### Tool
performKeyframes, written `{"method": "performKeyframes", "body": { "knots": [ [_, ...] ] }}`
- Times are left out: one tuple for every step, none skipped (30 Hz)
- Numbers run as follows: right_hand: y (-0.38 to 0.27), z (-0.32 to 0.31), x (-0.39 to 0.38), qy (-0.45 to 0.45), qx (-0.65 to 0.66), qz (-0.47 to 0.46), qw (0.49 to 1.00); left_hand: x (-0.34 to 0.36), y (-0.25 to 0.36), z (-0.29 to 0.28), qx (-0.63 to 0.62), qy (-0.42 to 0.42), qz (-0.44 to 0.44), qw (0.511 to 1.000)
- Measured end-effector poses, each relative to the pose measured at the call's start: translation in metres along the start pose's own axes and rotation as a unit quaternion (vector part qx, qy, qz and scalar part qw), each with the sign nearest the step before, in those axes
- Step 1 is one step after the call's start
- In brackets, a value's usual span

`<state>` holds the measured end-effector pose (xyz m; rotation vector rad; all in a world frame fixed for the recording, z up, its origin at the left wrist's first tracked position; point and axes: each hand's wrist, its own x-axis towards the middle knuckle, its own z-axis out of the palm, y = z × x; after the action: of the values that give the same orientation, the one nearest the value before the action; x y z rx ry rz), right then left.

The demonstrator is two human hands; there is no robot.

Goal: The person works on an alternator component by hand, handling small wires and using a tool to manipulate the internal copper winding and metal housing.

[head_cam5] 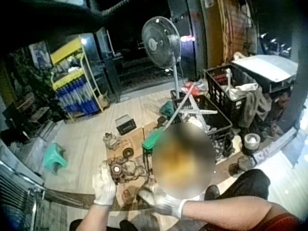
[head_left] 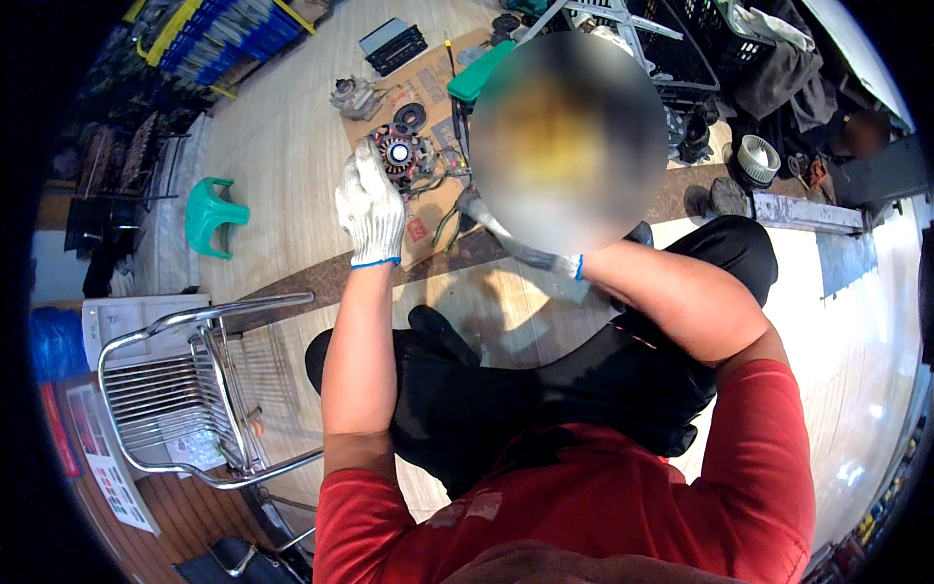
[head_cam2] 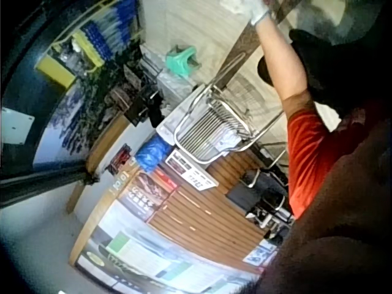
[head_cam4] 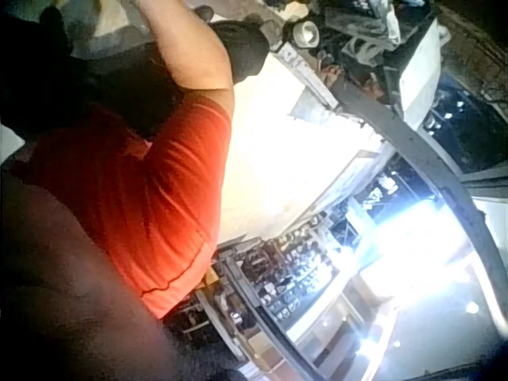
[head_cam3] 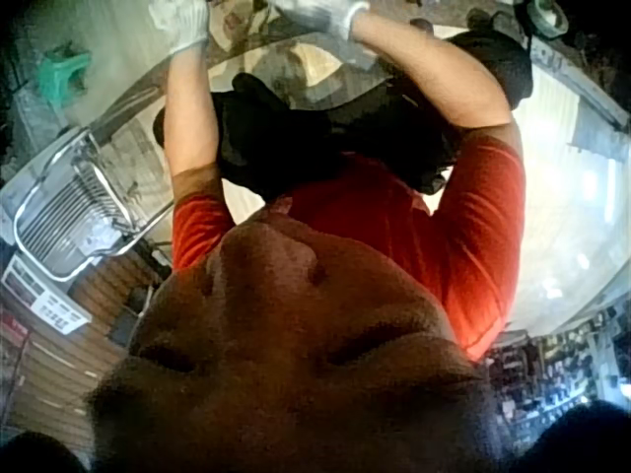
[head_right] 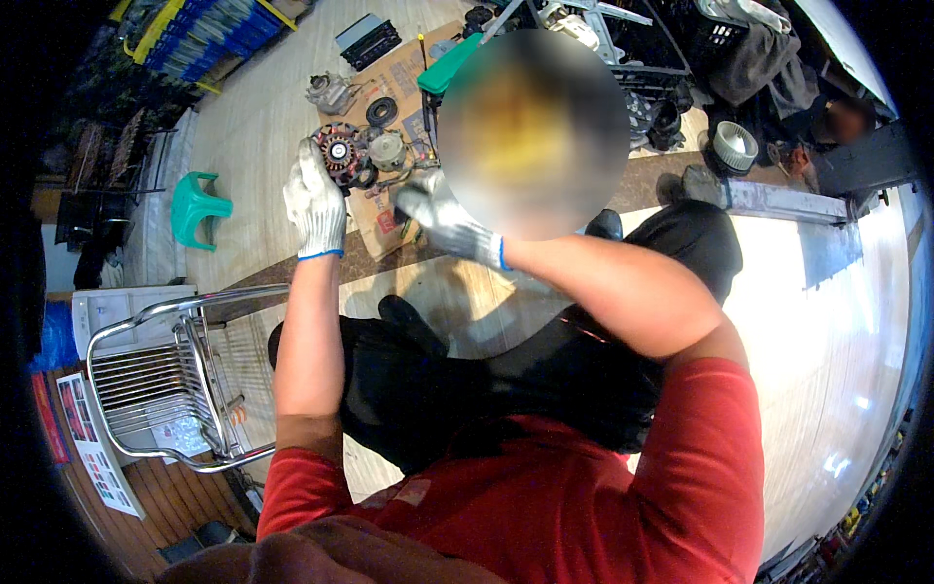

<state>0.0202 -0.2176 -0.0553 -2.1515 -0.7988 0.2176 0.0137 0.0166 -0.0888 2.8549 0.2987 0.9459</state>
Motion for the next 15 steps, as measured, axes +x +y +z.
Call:
{"method": "performKeyframes", "body": {
  "knots": [
    [-0.004,-0.006,-0.007,-0.039,-0.014,-0.040,0.998,0.001,0.003,0.000,0.014,0.000,-0.011,1.000],
    [-0.001,0.001,-0.012,-0.054,0.011,-0.052,0.997,0.005,0.005,0.001,0.025,-0.023,-0.058,0.998],
    [0.004,0.010,-0.018,-0.068,0.036,-0.064,0.995,0.010,0.005,0.003,-0.013,-0.007,-0.104,0.994],
    [0.003,0.014,-0.028,-0.086,0.123,-0.026,0.988,0.015,-0.001,0.006,-0.049,0.008,-0.153,0.987],
    [0.008,0.015,-0.045,-0.018,0.055,-0.136,0.989,0.016,-0.007,0.010,-0.086,0.020,-0.205,0.975],
    [0.014,0.016,-0.059,0.072,-0.022,-0.234,0.969,0.020,-0.028,0.021,-0.149,0.034,-0.251,0.956],
    [-0.001,-0.002,-0.073,-0.117,0.167,0.018,0.979,0.021,-0.036,0.030,-0.128,0.014,-0.277,0.952],
    [-0.016,-0.024,-0.090,-0.152,0.203,0.103,0.962,0.018,-0.054,0.043,-0.087,0.007,-0.292,0.952],
    [-0.019,-0.043,-0.116,-0.164,0.236,0.212,0.934,0.026,-0.028,0.043,-0.196,-0.046,-0.356,0.913],
    [0.000,-0.047,-0.154,-0.070,0.130,-0.011,0.989,0.023,-0.019,0.047,-0.124,-0.001,-0.199,0.972],
    [-0.009,-0.068,-0.177,-0.131,0.114,0.183,0.967,0.030,-0.011,0.040,-0.064,-0.094,-0.183,0.976],
    [-0.013,-0.087,-0.196,-0.142,-0.023,0.138,0.980,0.033,-0.063,0.063,-0.015,0.058,-0.025,0.998],
    [-0.008,-0.104,-0.220,-0.157,-0.156,0.102,0.970,0.036,-0.076,0.061,-0.033,0.030,-0.050,0.998],
    [0.019,-0.114,-0.248,-0.061,-0.238,-0.005,0.969,0.044,-0.144,0.073,0.112,0.017,-0.039,0.993],
    [0.046,-0.126,-0.298,0.038,-0.336,-0.075,0.938,0.049,-0.115,0.085,0.062,-0.012,-0.037,0.997]
  ]
}}
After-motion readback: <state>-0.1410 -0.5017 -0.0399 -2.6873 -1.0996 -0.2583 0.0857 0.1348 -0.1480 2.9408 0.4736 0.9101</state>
